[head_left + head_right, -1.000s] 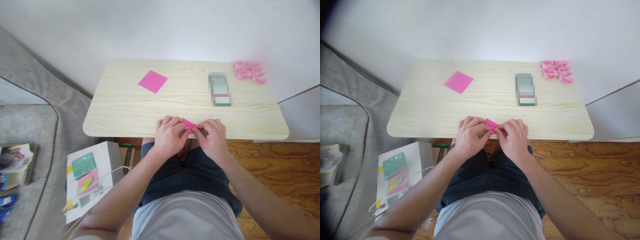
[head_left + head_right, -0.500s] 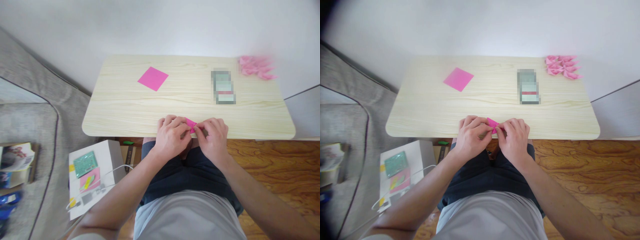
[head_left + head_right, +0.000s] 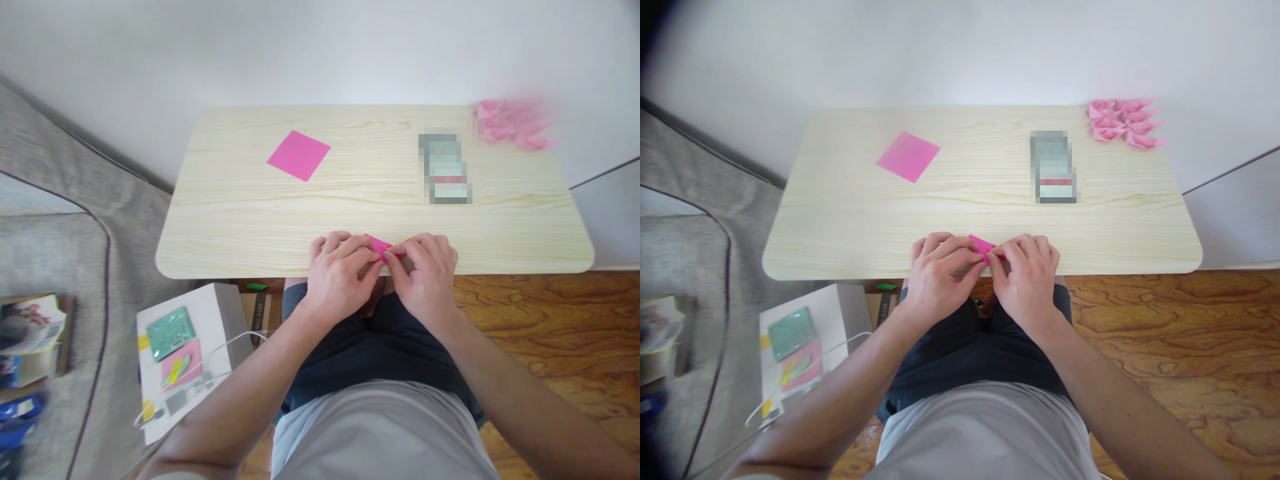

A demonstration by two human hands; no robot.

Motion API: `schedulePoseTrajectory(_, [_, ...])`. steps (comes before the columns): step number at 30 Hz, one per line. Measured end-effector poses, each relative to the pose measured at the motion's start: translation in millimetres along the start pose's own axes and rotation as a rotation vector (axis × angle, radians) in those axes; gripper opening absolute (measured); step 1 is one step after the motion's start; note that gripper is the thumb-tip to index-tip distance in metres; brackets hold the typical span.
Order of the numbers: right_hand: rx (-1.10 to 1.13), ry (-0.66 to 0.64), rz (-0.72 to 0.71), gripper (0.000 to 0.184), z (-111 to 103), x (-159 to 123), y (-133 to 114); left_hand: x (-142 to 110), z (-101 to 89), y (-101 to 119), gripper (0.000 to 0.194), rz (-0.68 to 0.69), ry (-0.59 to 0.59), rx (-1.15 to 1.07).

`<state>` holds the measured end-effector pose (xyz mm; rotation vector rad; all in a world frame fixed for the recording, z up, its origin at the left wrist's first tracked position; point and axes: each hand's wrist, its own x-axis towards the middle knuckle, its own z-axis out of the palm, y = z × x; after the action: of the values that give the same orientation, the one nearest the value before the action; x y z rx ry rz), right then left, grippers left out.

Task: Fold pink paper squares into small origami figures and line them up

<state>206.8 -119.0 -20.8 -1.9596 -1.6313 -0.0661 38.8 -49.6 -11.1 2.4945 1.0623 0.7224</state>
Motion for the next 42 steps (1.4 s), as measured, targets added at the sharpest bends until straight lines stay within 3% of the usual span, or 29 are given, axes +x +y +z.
schedulePoseTrajectory(9, [0.066,-0.037,0.043,0.014,-4,7,6,1,-0.4,2,0.015,-0.024,-0.006,0.006])
schedulePoseTrajectory(24, [0.083,0.018,-0.027,0.013,-1,0,13,1,-2.5,4,0.015,-0.035,-0.006,-0.007])
schedulePoseTrajectory(42, [-0.023,0.084,-0.013,0.013,4,-9,3,-1,-6.8,3,0.016,-0.031,-0.016,-0.032])
